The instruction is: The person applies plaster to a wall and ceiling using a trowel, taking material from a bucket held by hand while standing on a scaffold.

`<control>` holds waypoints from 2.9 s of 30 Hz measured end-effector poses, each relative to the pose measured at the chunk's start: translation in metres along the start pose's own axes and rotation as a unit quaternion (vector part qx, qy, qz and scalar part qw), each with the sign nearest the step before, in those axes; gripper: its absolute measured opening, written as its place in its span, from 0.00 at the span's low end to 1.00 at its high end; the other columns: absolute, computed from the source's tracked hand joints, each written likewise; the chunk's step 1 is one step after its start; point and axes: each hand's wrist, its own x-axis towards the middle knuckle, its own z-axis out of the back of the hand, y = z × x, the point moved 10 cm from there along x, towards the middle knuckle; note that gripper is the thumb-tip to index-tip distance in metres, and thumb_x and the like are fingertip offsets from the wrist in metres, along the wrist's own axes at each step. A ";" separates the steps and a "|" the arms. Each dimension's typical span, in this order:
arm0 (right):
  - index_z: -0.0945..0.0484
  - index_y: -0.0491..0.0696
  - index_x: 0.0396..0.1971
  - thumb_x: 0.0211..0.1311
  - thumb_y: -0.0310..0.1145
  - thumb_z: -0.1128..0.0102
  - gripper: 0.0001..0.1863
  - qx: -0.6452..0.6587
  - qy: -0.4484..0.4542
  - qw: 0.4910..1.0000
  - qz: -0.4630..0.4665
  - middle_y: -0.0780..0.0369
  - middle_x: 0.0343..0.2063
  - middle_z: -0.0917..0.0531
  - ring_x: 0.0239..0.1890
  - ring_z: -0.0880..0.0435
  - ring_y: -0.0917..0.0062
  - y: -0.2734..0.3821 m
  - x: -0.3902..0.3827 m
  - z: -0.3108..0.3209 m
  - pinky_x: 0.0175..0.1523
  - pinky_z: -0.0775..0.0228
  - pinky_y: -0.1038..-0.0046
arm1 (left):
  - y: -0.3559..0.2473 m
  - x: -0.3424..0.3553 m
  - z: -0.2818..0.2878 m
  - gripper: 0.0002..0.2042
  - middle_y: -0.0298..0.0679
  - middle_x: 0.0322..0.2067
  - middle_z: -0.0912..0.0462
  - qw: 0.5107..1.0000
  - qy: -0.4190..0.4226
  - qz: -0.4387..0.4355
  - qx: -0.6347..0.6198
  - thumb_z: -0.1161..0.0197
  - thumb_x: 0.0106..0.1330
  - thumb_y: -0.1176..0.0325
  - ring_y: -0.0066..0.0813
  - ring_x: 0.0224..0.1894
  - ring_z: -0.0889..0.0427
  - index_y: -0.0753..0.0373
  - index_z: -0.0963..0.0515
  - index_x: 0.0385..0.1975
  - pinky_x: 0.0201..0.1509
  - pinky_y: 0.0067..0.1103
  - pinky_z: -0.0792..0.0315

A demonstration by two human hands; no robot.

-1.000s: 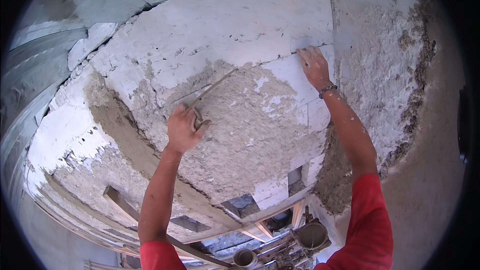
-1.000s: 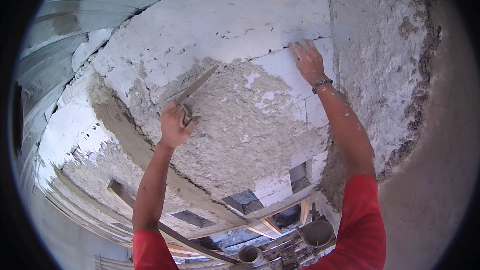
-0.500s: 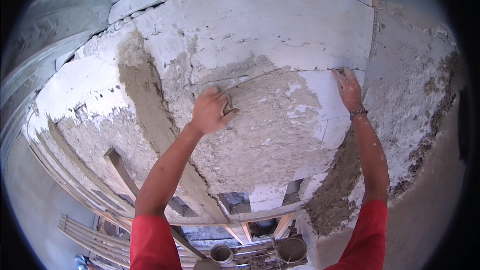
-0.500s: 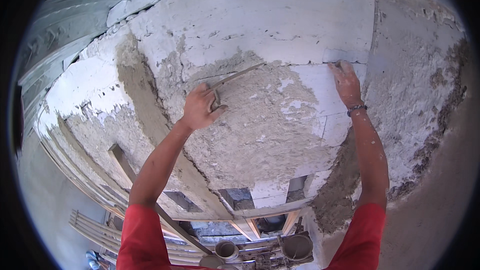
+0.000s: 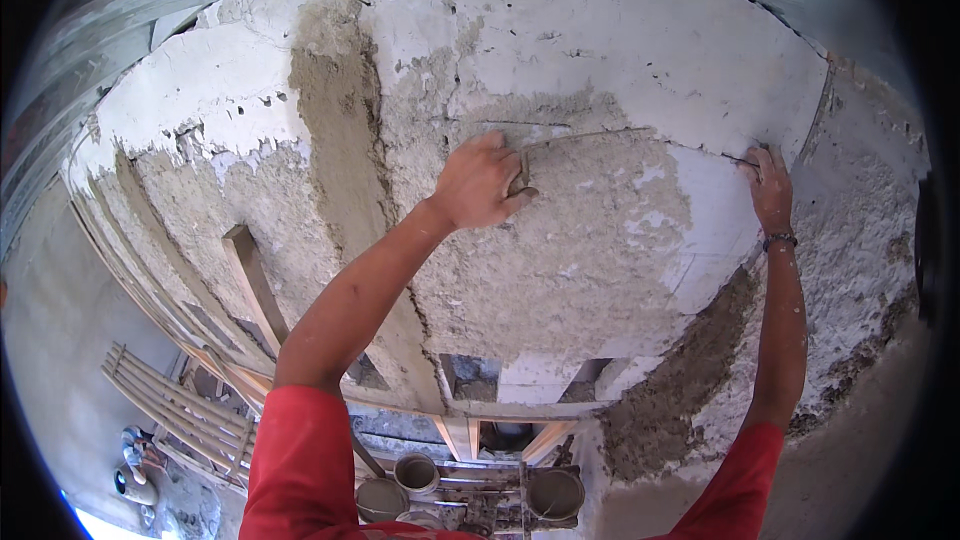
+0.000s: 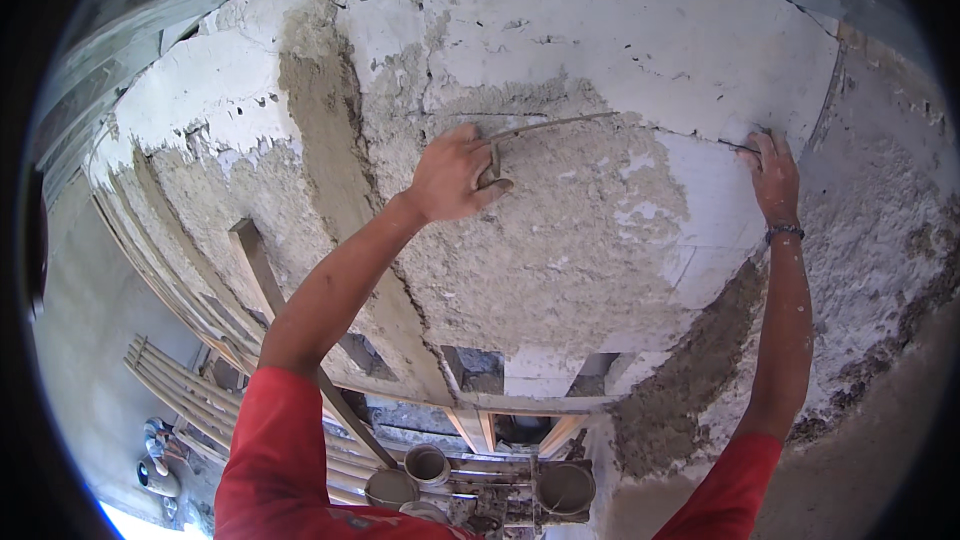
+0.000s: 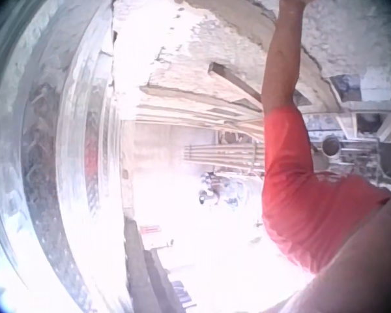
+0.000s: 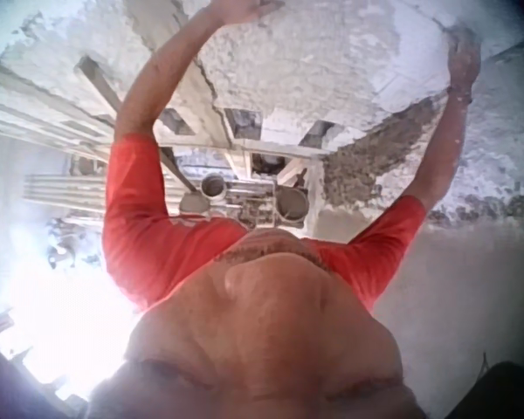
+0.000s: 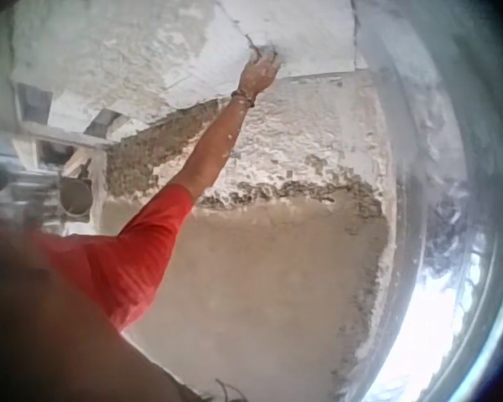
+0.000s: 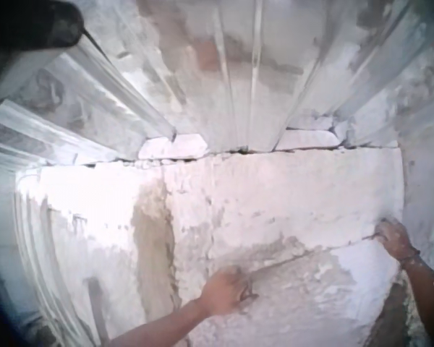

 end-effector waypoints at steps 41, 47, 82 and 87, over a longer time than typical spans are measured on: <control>0.23 0.44 0.20 0.56 0.33 0.42 0.10 0.189 0.408 0.821 -0.351 0.50 0.22 0.19 0.25 0.19 0.54 0.226 -0.457 0.062 0.32 0.29 0.57 | -0.007 -0.020 -0.027 0.17 0.40 0.18 0.28 0.998 0.019 0.035 -0.048 0.32 0.57 0.54 0.39 0.25 0.28 0.59 0.28 0.20 0.29 0.34 0.32; 0.27 0.42 0.29 0.62 0.37 0.43 0.13 0.190 0.533 0.624 -0.539 0.51 0.21 0.20 0.26 0.19 0.62 0.328 -0.645 0.230 0.32 0.30 0.61 | -0.156 -0.184 -0.123 0.15 0.39 0.18 0.22 0.802 0.307 0.296 -0.419 0.34 0.64 0.56 0.26 0.21 0.23 0.62 0.24 0.26 0.27 0.29 0.28; 0.26 0.43 0.40 0.64 0.52 0.39 0.24 0.080 0.519 0.386 -0.759 0.62 0.19 0.20 0.16 0.22 0.79 0.460 -0.978 0.457 0.21 0.31 0.74 | -0.686 -0.727 -0.343 0.26 0.59 0.44 0.18 0.387 0.621 0.470 -0.494 0.36 0.57 0.53 0.51 0.48 0.18 0.71 0.22 0.45 0.53 0.36 0.26; 0.25 0.53 0.52 0.63 0.37 0.42 0.17 0.040 0.713 0.568 -0.409 0.56 0.40 0.18 0.33 0.15 0.59 0.434 -1.050 0.328 0.33 0.20 0.61 | -0.676 -0.799 -0.470 0.38 0.60 0.55 0.28 0.431 0.546 0.599 -0.397 0.33 0.55 0.58 0.60 0.58 0.27 0.66 0.39 0.64 0.61 0.42 0.32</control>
